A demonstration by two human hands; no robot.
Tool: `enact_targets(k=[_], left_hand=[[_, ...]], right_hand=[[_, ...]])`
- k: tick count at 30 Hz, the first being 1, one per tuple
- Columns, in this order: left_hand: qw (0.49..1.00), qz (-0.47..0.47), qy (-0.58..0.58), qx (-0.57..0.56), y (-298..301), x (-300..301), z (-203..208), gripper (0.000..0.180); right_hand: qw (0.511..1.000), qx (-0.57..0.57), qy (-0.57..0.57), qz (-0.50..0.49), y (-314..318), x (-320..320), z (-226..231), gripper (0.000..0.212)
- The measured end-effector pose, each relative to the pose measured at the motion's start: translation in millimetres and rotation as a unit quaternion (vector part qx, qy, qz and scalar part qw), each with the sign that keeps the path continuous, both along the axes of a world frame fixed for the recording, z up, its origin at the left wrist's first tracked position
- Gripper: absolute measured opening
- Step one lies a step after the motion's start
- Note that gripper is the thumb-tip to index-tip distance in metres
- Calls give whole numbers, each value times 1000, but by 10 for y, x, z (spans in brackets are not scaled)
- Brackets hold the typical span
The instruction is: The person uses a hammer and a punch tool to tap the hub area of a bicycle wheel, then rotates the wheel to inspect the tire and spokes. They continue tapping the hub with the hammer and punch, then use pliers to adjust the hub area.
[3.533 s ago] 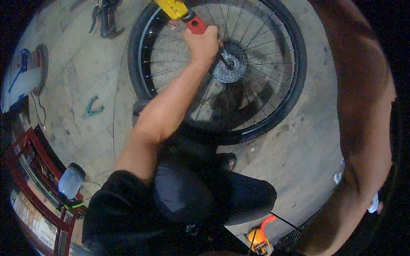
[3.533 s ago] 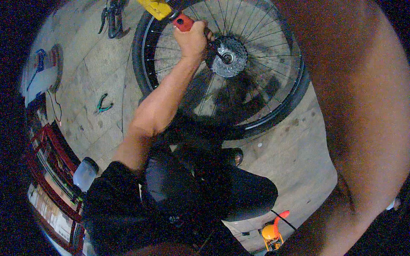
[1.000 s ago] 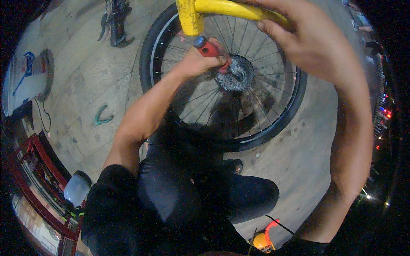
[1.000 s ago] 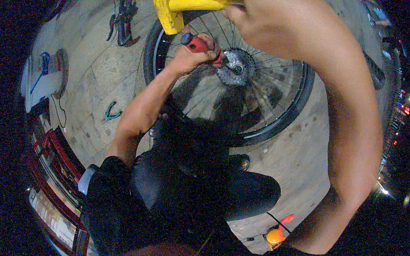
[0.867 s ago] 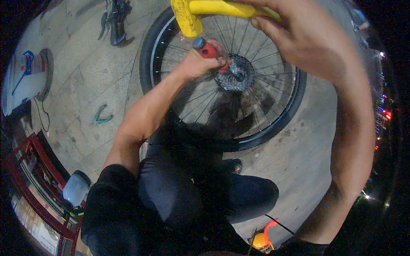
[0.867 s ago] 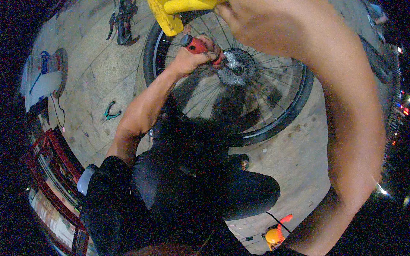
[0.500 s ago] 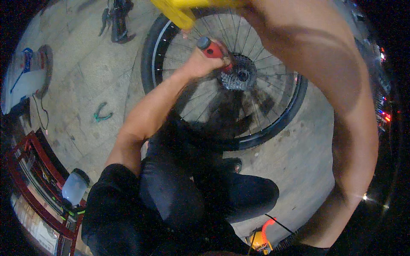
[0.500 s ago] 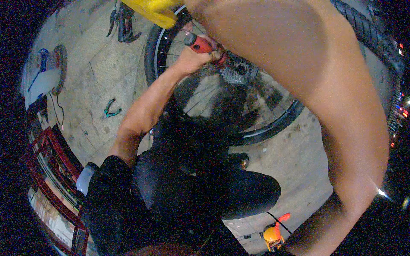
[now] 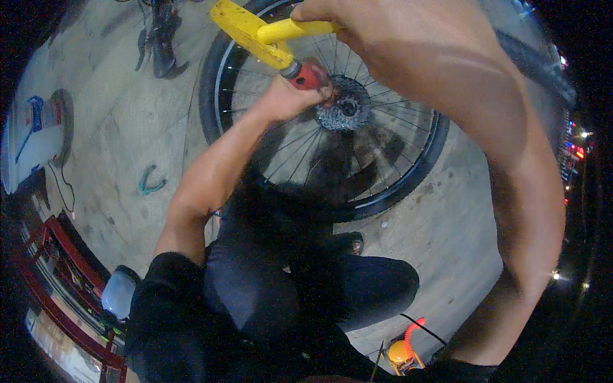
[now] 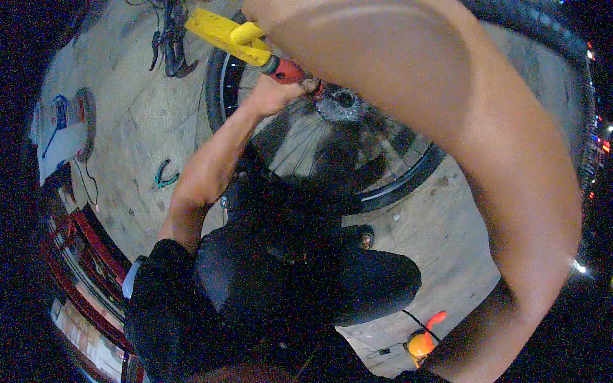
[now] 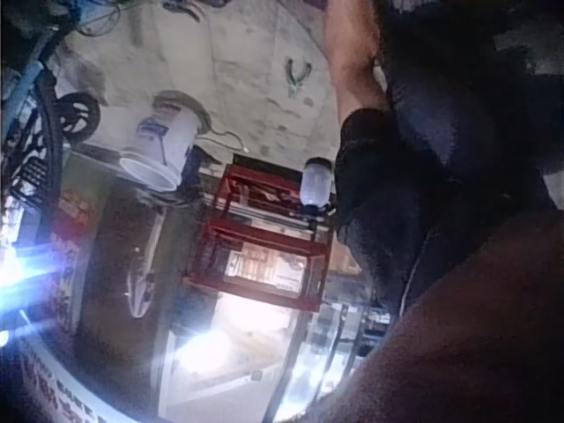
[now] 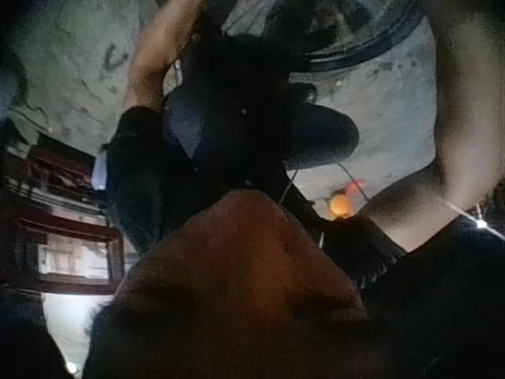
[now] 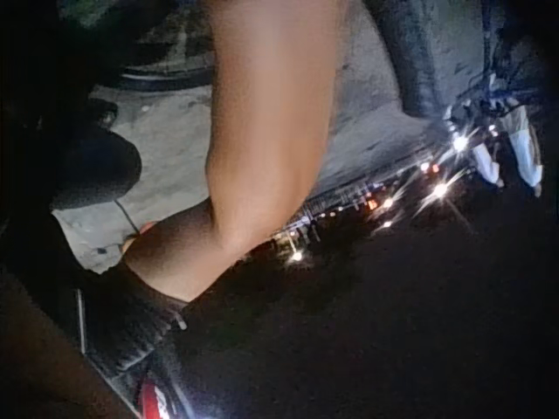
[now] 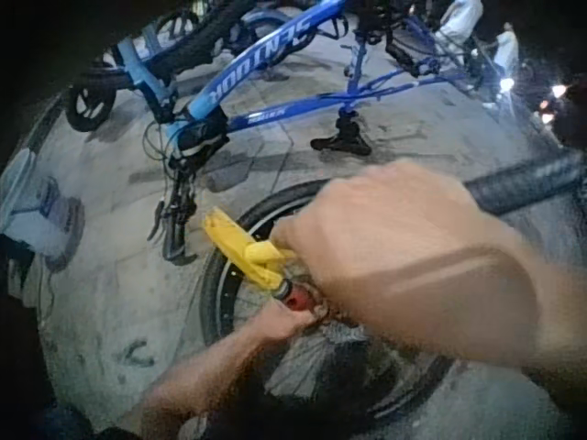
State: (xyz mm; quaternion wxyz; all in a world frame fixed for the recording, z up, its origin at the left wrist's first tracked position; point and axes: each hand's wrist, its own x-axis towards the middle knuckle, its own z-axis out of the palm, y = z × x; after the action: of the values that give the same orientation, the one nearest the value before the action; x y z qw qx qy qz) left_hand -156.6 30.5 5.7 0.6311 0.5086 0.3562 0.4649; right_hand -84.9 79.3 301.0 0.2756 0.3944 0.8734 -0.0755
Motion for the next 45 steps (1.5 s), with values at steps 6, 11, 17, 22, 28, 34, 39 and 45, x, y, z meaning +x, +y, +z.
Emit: enact_targets(k=[6, 11, 17, 22, 28, 34, 39, 45], left_hand=[[986, 1, -160, -46, -33, 33, -366, 20], [993, 17, -85, -78, 119, -97, -287, 19], [998, -43, 3, -36, 270, -56, -184, 19], [991, -59, -108, -59, 217, -95, -213, 16], [993, -67, -62, -78, 227, 9, -72, 15], [989, -42, -126, -70, 166, -43, -121, 18], [986, -46, -134, -83, 146, -2, -130, 16], [988, -29, -145, -39, 137, 39, -141, 15]], right_hand=[[973, 80, 202, -81, -133, 591, -223, 35], [953, 76, 272, -106, -158, 1165, -455, 35], [953, 75, 273, -112, -277, 1389, -564, 35], [954, 91, 271, -86, -248, 1340, -559, 35], [979, 44, 188, -66, -125, 1005, -269, 36], [983, 55, 176, -8, -106, 744, -351, 36], [984, 74, 159, 14, -105, 615, -398, 37], [983, 100, 155, 20, -165, 606, -396, 38]])
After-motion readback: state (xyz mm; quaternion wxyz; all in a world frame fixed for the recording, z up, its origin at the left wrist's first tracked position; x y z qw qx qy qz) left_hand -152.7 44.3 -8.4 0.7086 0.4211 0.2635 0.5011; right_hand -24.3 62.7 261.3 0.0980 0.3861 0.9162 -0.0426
